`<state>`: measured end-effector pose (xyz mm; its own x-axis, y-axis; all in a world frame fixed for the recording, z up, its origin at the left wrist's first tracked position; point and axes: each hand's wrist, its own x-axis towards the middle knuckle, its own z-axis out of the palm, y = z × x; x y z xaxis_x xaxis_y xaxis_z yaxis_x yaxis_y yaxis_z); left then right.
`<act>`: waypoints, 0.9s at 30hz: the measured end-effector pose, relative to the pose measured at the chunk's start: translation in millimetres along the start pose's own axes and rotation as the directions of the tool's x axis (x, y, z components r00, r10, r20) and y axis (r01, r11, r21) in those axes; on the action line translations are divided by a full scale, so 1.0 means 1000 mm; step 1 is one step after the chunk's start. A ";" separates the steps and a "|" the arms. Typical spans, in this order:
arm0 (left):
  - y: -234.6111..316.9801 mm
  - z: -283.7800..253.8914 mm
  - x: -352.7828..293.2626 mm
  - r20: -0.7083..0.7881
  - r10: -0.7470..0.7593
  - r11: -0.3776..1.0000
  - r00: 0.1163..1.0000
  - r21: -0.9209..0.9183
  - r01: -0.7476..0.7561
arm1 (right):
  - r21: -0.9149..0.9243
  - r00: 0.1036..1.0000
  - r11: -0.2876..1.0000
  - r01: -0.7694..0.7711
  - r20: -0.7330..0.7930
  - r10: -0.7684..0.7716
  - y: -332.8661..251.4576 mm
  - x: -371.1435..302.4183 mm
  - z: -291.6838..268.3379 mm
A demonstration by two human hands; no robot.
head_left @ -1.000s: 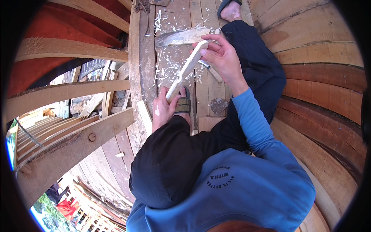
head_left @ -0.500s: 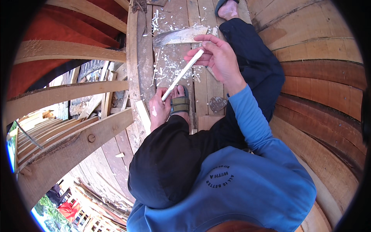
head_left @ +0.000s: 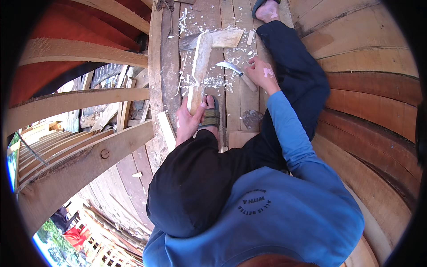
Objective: The person carves a wooden plank into a decorative paddle shape using a curved blade, shaving off thin layers of wood and smoothing the edges.
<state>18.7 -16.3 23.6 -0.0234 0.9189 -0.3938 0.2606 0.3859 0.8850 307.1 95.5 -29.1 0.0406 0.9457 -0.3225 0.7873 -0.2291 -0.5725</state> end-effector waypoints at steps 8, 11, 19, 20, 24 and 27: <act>0.003 -0.003 -0.001 0.097 -0.051 0.954 0.994 -0.290 0.077 | -0.252 0.998 0.966 -0.057 0.025 0.066 0.036 -0.010 0.075; -0.002 -0.006 -0.001 0.104 -0.045 0.939 0.994 -0.334 0.078 | -0.289 0.999 0.957 0.024 0.030 -0.016 0.044 -0.006 0.081; -0.007 -0.007 0.001 0.100 -0.040 0.943 0.994 -0.325 0.071 | 0.021 0.996 0.997 -0.075 -0.039 0.076 0.032 -0.008 0.074; -0.009 -0.007 0.002 0.103 -0.047 0.940 0.994 -0.333 0.079 | 0.092 0.996 0.995 -0.035 -0.075 0.042 0.025 -0.009 0.067; -0.015 -0.007 0.005 0.110 -0.060 0.934 0.992 -0.345 0.095 | 0.255 0.980 0.962 0.099 -0.193 -0.050 -0.006 -0.012 0.038; -0.021 -0.006 0.008 0.099 -0.065 0.932 0.993 -0.350 0.096 | 0.238 0.973 0.956 0.174 -0.194 -0.129 -0.050 -0.025 0.005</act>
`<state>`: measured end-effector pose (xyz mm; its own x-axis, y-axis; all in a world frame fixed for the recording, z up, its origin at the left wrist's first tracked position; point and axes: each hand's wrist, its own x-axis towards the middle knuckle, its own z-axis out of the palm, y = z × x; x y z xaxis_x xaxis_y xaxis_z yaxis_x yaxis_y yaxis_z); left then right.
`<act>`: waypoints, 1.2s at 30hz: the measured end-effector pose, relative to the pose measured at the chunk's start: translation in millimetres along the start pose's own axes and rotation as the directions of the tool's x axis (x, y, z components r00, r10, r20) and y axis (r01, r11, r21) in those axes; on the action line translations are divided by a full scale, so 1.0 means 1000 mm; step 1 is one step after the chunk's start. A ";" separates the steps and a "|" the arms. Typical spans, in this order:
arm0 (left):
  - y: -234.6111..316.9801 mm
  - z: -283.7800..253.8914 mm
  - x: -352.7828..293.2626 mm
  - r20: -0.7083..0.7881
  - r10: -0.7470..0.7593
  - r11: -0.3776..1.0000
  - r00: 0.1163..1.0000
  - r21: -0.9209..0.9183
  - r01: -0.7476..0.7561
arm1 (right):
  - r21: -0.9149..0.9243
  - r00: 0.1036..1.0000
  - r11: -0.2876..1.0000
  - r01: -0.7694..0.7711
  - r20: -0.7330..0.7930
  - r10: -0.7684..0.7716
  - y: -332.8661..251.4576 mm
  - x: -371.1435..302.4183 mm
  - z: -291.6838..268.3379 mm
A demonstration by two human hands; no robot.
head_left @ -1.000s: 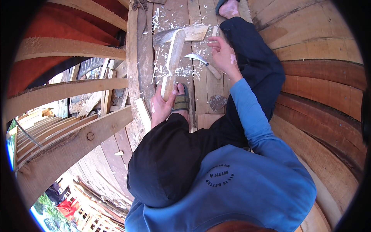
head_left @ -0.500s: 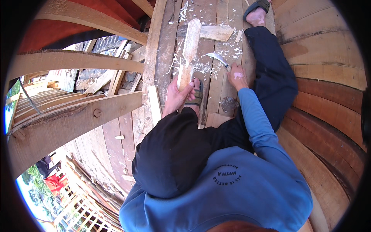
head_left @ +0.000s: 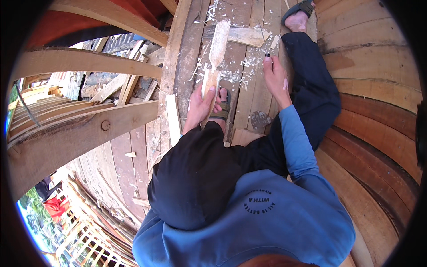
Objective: The person carves a wooden plank into a decorative paddle shape using a curved blade, shaving off thin layers of wood and smoothing the edges.
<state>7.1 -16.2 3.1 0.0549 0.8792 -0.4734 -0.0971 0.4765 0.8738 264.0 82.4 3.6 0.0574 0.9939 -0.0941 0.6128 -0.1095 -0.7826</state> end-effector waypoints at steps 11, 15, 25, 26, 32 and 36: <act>0.006 0.009 0.001 0.053 -0.058 0.997 0.997 -0.040 0.060 | -0.212 0.880 0.886 0.412 0.346 -0.327 -0.045 -0.004 -0.015; 0.022 0.014 0.001 0.106 -0.125 0.992 0.987 0.006 0.125 | -0.341 0.916 0.862 0.375 0.281 -0.287 -0.034 0.014 -0.012; 0.021 0.017 0.007 0.088 -0.051 0.996 0.995 -0.069 0.057 | -0.353 0.884 0.845 0.402 0.390 -0.257 -0.042 0.004 -0.009; 0.019 0.015 0.007 0.102 -0.051 0.997 0.993 -0.057 0.057 | -0.348 0.888 0.846 0.403 0.370 -0.271 -0.041 0.004 -0.008; 0.024 0.016 0.000 0.099 -0.097 0.995 0.990 0.001 0.098 | -0.334 0.833 0.797 0.504 0.430 -0.347 -0.034 -0.013 -0.001; 0.020 0.014 0.003 0.122 -0.106 0.994 0.987 0.033 0.103 | -0.400 0.910 0.825 0.400 0.280 -0.305 -0.017 0.027 -0.004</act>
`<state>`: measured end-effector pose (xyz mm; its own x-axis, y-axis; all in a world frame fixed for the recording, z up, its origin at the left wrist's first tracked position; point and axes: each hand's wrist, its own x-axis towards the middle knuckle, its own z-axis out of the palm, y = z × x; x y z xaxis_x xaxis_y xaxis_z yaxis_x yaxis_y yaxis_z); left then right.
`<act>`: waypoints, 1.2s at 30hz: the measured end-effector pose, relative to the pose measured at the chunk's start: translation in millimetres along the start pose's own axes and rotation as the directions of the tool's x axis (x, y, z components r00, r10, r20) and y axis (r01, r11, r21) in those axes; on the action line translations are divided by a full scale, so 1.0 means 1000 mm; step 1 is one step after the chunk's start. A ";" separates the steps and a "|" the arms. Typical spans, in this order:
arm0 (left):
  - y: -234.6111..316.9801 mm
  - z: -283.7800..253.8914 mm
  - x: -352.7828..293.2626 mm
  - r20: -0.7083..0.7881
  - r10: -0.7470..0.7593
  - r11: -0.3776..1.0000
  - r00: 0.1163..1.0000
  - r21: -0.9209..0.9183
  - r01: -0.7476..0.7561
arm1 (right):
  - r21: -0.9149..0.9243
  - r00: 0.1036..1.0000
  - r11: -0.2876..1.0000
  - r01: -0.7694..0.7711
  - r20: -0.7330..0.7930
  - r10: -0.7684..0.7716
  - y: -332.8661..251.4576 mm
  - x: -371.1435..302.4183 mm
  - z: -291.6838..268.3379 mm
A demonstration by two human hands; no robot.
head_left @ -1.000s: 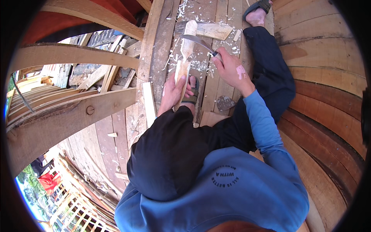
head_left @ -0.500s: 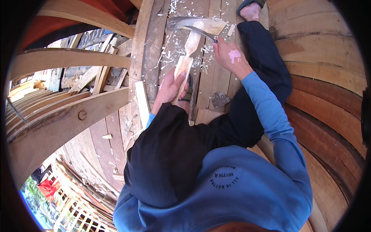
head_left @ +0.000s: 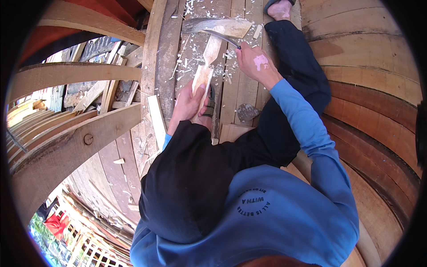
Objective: The person carves a wooden plank into a decorative paddle shape using a curved blade, shaving off thin layers of wood and smoothing the edges.
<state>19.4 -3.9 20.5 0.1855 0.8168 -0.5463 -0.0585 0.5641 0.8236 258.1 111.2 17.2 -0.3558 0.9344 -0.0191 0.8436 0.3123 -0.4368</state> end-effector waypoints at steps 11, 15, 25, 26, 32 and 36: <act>0.000 0.003 0.000 -0.015 -0.037 0.999 0.999 0.013 0.037 | 0.032 0.999 0.999 -0.023 -0.030 0.024 -0.002 0.008 -0.008; -0.003 -0.001 -0.001 0.004 -0.090 0.995 0.996 0.049 0.089 | 0.035 0.976 0.995 0.097 0.192 -0.102 -0.023 -0.026 0.002; -0.005 -0.006 -0.005 0.021 -0.044 0.999 0.999 -0.010 0.044 | -0.063 0.948 0.952 -0.301 0.092 0.306 0.077 0.052 -0.009; -0.003 -0.008 -0.004 0.010 -0.016 0.999 1.000 -0.040 0.016 | 0.077 0.900 0.896 -0.437 0.018 0.437 0.068 0.043 -0.005; -0.033 -0.036 0.070 -0.078 0.009 0.990 0.997 0.142 0.002 | 0.211 0.922 0.898 -0.387 0.072 0.380 0.055 0.023 0.041; -0.061 -0.064 0.132 -0.102 0.373 0.726 0.922 0.651 -0.222 | 0.182 0.895 0.882 -0.434 -0.022 0.445 0.080 0.015 0.089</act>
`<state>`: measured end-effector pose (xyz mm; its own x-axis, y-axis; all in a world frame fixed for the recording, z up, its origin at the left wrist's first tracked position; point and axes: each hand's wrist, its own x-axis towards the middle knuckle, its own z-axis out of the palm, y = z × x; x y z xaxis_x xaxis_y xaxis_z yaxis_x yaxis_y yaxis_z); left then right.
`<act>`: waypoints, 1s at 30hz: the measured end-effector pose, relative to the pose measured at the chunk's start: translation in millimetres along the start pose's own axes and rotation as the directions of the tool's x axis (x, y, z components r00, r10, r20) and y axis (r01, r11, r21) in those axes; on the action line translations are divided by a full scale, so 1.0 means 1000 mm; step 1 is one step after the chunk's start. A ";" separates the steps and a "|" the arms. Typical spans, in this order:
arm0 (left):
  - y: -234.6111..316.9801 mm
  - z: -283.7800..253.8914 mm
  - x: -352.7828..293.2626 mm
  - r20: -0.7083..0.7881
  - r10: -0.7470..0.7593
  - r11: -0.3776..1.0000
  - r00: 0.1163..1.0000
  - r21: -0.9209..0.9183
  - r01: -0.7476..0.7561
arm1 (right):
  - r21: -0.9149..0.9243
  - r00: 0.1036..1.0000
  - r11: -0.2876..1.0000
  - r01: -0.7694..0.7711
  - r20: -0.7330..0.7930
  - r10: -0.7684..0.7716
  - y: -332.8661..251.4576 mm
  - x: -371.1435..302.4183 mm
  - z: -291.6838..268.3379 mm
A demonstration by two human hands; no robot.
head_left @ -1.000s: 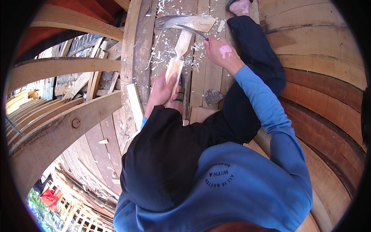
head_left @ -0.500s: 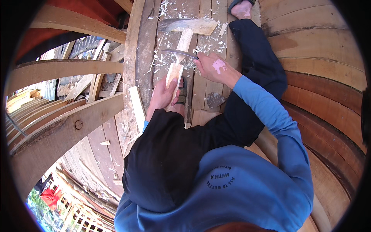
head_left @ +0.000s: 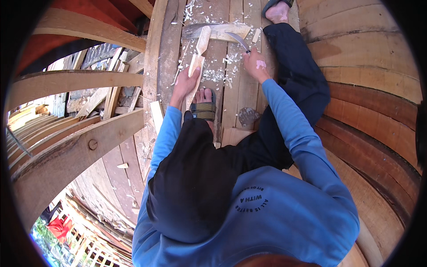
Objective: The person carves a wooden plank into a decorative paddle shape using a curved blade, shaving off thin layers of wood and smoothing the edges.
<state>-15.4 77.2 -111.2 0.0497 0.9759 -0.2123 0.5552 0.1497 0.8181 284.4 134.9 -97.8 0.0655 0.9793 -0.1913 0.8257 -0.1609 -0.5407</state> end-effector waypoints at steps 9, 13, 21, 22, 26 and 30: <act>0.170 -0.070 -0.032 0.264 0.172 0.985 0.949 -0.034 -0.170 | 0.053 0.988 0.992 0.116 -0.110 -0.110 0.030 0.000 0.025; 0.330 -0.089 -0.116 0.455 0.841 0.538 0.293 -0.644 -0.544 | 0.000 0.989 0.993 0.121 -0.081 -0.121 0.046 0.000 0.028; 0.409 -0.049 -0.206 0.078 0.997 0.068 -0.028 -0.964 -0.257 | -0.001 0.986 0.987 0.161 -0.039 -0.161 0.045 -0.003 0.036; 0.413 -0.040 -0.207 0.040 0.999 0.033 -0.024 -0.971 -0.237 | -0.006 0.981 0.982 0.186 -0.050 -0.186 0.043 -0.003 0.035; 0.423 -0.009 -0.213 -0.070 0.998 -0.070 -0.008 -0.981 -0.180 | 0.021 0.973 0.977 0.214 -0.092 -0.211 0.043 -0.001 0.035; 0.433 0.014 -0.212 -0.131 0.991 -0.128 0.012 -0.980 -0.150 | 0.035 0.988 0.988 0.153 -0.016 -0.153 0.037 -0.002 0.031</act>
<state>226.1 -67.6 280.3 0.4418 0.1812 0.8786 -0.8925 -0.0106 0.4510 297.7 123.6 -142.9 -0.0522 0.9943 -0.0931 0.8060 -0.0131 -0.5918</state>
